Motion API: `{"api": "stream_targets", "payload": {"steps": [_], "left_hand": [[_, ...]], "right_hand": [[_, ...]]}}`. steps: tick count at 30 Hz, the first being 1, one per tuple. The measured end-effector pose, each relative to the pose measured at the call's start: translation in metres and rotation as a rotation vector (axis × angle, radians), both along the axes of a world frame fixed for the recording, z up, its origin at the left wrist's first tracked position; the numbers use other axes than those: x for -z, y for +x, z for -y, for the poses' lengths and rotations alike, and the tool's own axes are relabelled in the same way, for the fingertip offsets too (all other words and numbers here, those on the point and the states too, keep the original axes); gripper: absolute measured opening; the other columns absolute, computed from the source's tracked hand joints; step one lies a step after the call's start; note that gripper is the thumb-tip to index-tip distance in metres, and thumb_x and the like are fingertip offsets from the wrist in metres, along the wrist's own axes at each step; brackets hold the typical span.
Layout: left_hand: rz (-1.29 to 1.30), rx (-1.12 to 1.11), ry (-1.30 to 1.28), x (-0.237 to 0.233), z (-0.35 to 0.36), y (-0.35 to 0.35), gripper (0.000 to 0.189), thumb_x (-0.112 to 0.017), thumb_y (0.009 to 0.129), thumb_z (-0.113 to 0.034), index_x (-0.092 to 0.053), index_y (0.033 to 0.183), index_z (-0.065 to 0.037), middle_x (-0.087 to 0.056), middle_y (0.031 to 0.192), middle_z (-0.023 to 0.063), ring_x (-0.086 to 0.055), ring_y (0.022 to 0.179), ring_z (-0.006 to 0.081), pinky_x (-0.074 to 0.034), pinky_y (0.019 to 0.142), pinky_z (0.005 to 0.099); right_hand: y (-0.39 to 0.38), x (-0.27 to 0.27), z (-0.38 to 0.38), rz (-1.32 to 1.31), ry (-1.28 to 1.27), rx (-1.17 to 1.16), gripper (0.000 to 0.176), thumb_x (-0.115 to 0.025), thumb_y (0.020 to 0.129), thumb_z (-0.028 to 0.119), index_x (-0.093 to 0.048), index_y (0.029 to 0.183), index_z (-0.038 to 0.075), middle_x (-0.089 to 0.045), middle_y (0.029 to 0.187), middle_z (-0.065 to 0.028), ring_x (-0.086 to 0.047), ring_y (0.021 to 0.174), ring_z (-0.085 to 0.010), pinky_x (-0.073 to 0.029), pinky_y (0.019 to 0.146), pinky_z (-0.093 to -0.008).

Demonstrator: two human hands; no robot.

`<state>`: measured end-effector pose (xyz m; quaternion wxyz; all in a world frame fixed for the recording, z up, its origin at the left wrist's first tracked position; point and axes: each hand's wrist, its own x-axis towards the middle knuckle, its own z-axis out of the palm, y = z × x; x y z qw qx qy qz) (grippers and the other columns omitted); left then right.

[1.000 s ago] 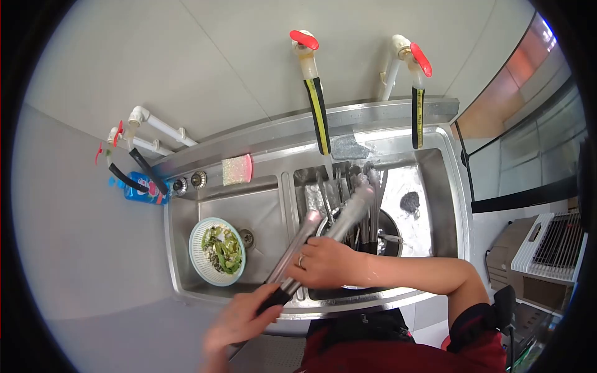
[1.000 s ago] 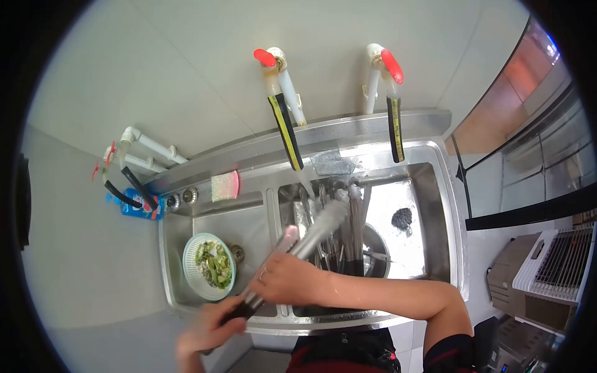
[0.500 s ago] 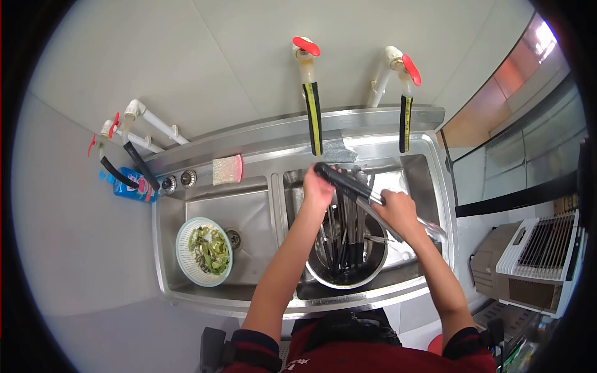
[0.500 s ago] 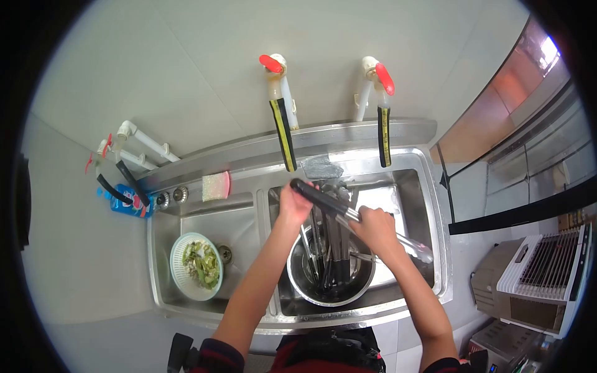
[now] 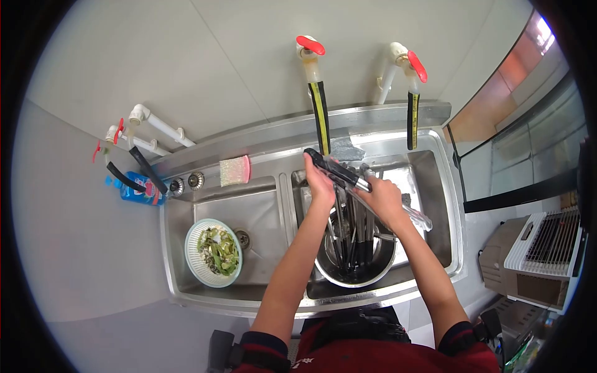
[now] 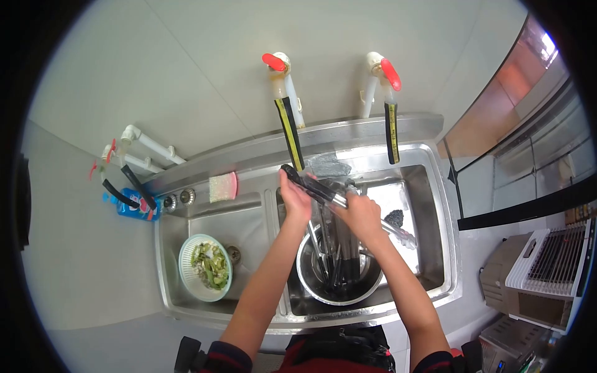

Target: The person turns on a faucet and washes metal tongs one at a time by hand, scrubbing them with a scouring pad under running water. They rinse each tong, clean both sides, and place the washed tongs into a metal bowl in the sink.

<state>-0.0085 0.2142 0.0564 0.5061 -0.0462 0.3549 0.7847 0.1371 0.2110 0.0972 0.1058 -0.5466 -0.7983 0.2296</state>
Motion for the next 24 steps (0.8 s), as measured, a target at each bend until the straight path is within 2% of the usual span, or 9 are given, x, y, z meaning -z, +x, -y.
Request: {"api": "stream_targets", "payload": {"steps": [3, 6, 8, 11, 15, 17, 21, 23, 24], "left_hand": [[-0.162, 0.108, 0.043, 0.009, -0.002, 0.0, 0.027, -0.045, 0.083, -0.029, -0.04, 0.098, -0.007, -0.051, 0.079, 0.0084, -0.051, 0.077, 0.0208, -0.043, 0.071, 0.0362], [-0.165, 0.115, -0.014, 0.018, -0.006, -0.006, 0.02, -0.045, 0.083, -0.024, -0.041, 0.093, -0.008, -0.051, 0.081, 0.0085, -0.052, 0.077, 0.0207, -0.043, 0.071, 0.0341], [-0.19, 0.133, -0.014, 0.013, -0.008, -0.018, 0.018, -0.049, 0.081, -0.022, -0.042, 0.089, -0.008, -0.051, 0.08, 0.0075, -0.052, 0.072, 0.0179, -0.044, 0.068, 0.0317], [-0.318, 0.061, -0.04, -0.007, -0.008, -0.03, 0.019, -0.057, 0.077, -0.019, -0.042, 0.082, -0.007, -0.048, 0.07, 0.0036, -0.05, 0.061, 0.0137, -0.041, 0.057, 0.0269], [-0.35, 0.036, 0.009, -0.013, -0.01, -0.039, 0.02, -0.056, 0.077, -0.019, -0.042, 0.083, -0.007, -0.047, 0.067, 0.0041, -0.049, 0.062, 0.0144, -0.043, 0.059, 0.0289], [-0.29, -0.041, -0.016, -0.015, -0.011, -0.042, 0.018, -0.056, 0.076, -0.018, -0.042, 0.079, -0.006, -0.046, 0.066, 0.0036, -0.05, 0.061, 0.0151, -0.045, 0.056, 0.0301], [-0.27, -0.053, -0.015, -0.01, -0.004, -0.055, 0.016, -0.055, 0.076, -0.016, -0.042, 0.078, -0.007, -0.046, 0.065, 0.004, -0.051, 0.061, 0.0155, -0.046, 0.054, 0.0312], [-0.295, -0.081, 0.002, -0.016, 0.012, -0.062, 0.015, -0.055, 0.076, -0.016, -0.043, 0.078, -0.007, -0.047, 0.064, 0.0038, -0.051, 0.06, 0.0154, -0.046, 0.054, 0.0309], [-0.318, -0.102, 0.023, -0.023, 0.02, -0.068, 0.014, -0.054, 0.077, -0.016, -0.043, 0.077, -0.007, -0.047, 0.063, 0.0036, -0.051, 0.059, 0.0153, -0.046, 0.054, 0.0307]], "right_hand": [[-0.004, 0.0, -0.002, 0.01, -0.021, 0.028, 0.037, -0.06, 0.068, 0.038, -0.053, 0.069, 0.001, -0.056, 0.058, -0.0157, -0.056, 0.059, -0.0326, -0.044, 0.054, -0.0403], [-0.012, -0.002, -0.004, 0.011, -0.013, -0.002, 0.036, -0.06, 0.069, 0.036, -0.053, 0.069, 0.001, -0.056, 0.058, -0.0165, -0.056, 0.06, -0.0327, -0.044, 0.054, -0.0405], [-0.018, 0.002, -0.008, -0.019, -0.004, -0.026, 0.035, -0.06, 0.069, 0.035, -0.053, 0.07, 0.001, -0.056, 0.059, -0.0175, -0.056, 0.061, -0.0334, -0.044, 0.055, -0.041], [-0.03, 0.001, -0.014, -0.024, 0.033, -0.063, 0.031, -0.06, 0.069, 0.031, -0.053, 0.073, 0.001, -0.057, 0.063, -0.0183, -0.057, 0.063, -0.0344, -0.045, 0.058, -0.0418], [-0.043, 0.003, -0.02, -0.045, 0.02, -0.073, 0.029, -0.06, 0.068, 0.029, -0.054, 0.074, 0.001, -0.057, 0.064, -0.0186, -0.057, 0.065, -0.0343, -0.045, 0.059, -0.0418], [-0.049, 0.004, -0.023, -0.064, 0.026, -0.096, 0.028, -0.06, 0.067, 0.028, -0.054, 0.075, 0.002, -0.057, 0.065, -0.0187, -0.057, 0.066, -0.034, -0.045, 0.06, -0.0418], [-0.056, 0.009, -0.028, -0.076, -0.009, -0.14, 0.025, -0.059, 0.067, 0.025, -0.055, 0.076, 0.003, -0.057, 0.067, -0.0177, -0.057, 0.067, -0.0339, -0.045, 0.062, -0.0415], [-0.057, 0.011, -0.03, -0.169, -0.033, -0.331, 0.023, -0.058, 0.068, 0.024, -0.054, 0.078, 0.004, -0.058, 0.068, -0.0171, -0.056, 0.067, -0.034, -0.045, 0.063, -0.0413], [-0.058, 0.009, -0.029, -0.175, -0.035, -0.331, 0.023, -0.058, 0.068, 0.024, -0.054, 0.078, 0.004, -0.058, 0.068, -0.0171, -0.056, 0.067, -0.034, -0.045, 0.063, -0.0413]]}}
